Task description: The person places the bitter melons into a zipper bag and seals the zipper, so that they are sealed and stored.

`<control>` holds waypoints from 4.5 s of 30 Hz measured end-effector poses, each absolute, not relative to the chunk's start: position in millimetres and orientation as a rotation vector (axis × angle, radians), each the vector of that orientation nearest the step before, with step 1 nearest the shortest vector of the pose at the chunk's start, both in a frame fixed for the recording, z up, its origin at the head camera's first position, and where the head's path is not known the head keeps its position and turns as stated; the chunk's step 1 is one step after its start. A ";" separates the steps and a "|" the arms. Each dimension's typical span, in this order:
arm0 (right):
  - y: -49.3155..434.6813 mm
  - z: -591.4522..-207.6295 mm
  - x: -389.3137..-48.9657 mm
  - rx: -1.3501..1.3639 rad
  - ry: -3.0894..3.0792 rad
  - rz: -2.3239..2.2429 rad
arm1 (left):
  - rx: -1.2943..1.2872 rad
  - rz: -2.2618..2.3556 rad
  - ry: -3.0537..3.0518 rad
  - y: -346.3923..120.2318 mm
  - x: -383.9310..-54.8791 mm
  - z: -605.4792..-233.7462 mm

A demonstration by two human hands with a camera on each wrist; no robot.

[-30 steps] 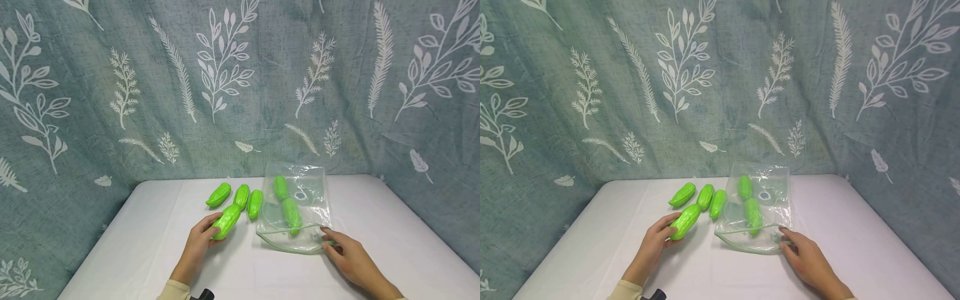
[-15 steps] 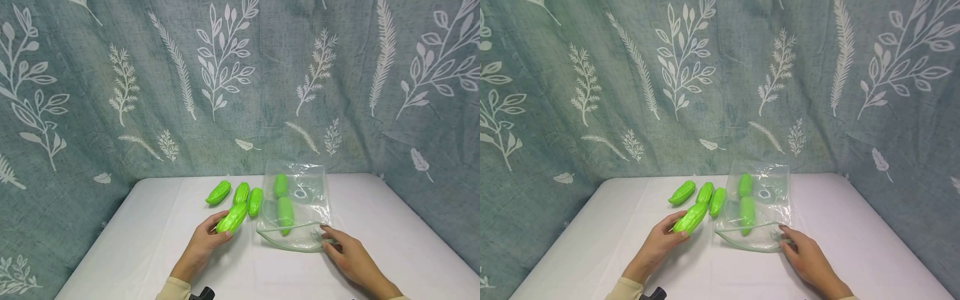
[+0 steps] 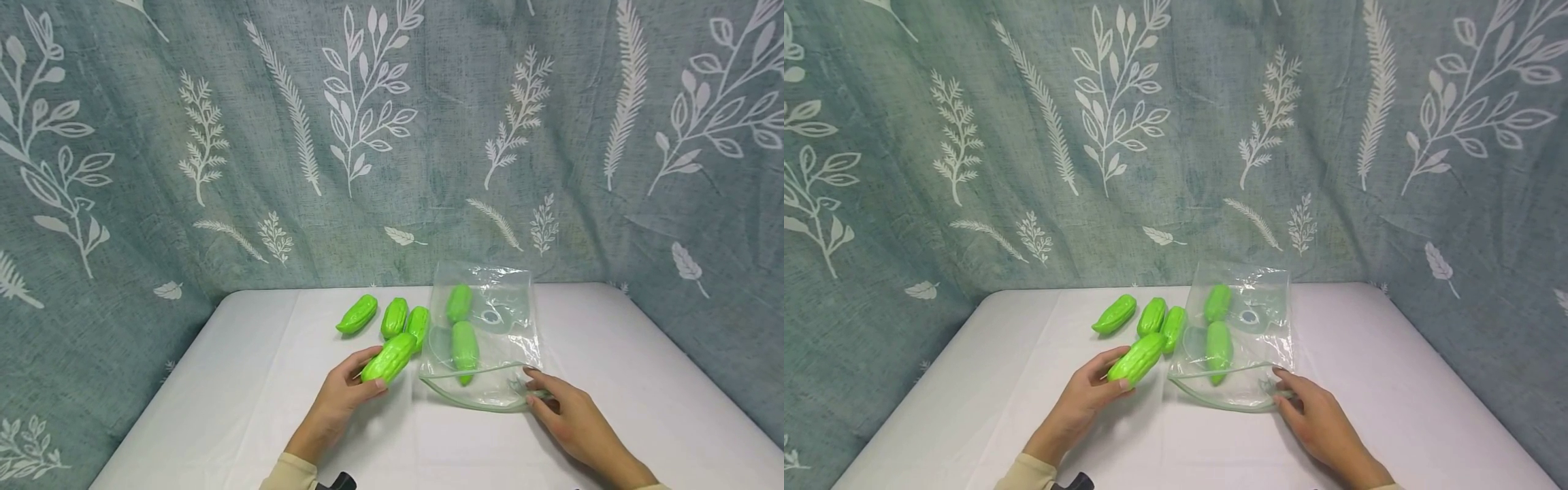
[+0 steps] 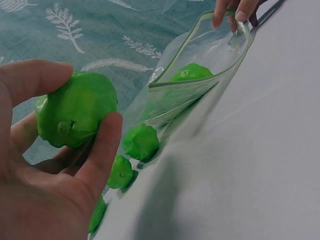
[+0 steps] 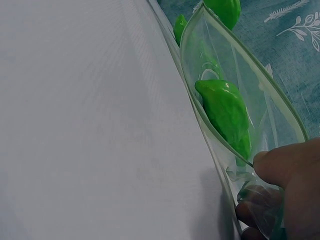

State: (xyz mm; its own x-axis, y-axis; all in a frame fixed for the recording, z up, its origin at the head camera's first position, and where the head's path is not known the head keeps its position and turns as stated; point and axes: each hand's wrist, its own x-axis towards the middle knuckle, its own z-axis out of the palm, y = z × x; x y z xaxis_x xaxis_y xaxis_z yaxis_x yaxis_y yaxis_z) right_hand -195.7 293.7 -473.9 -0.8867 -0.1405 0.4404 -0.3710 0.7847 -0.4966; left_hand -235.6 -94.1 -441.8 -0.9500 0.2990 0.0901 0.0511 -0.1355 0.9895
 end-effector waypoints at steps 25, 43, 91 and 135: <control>292.4 -471.3 -195.0 0.376 -2.616 0.806 | 0.525 2.112 1.928 -83.2 -229.1 -440.3; 292.0 -470.1 -195.8 0.378 -2.621 0.844 | 0.581 2.069 1.904 -76.8 -225.0 -442.7; 285.2 -462.0 -206.9 0.456 -2.633 0.873 | 0.563 2.030 1.850 -54.6 -219.5 -447.3; 287.5 -469.3 -207.0 0.363 -2.674 0.912 | 0.633 1.765 2.180 -7.1 -211.6 -451.4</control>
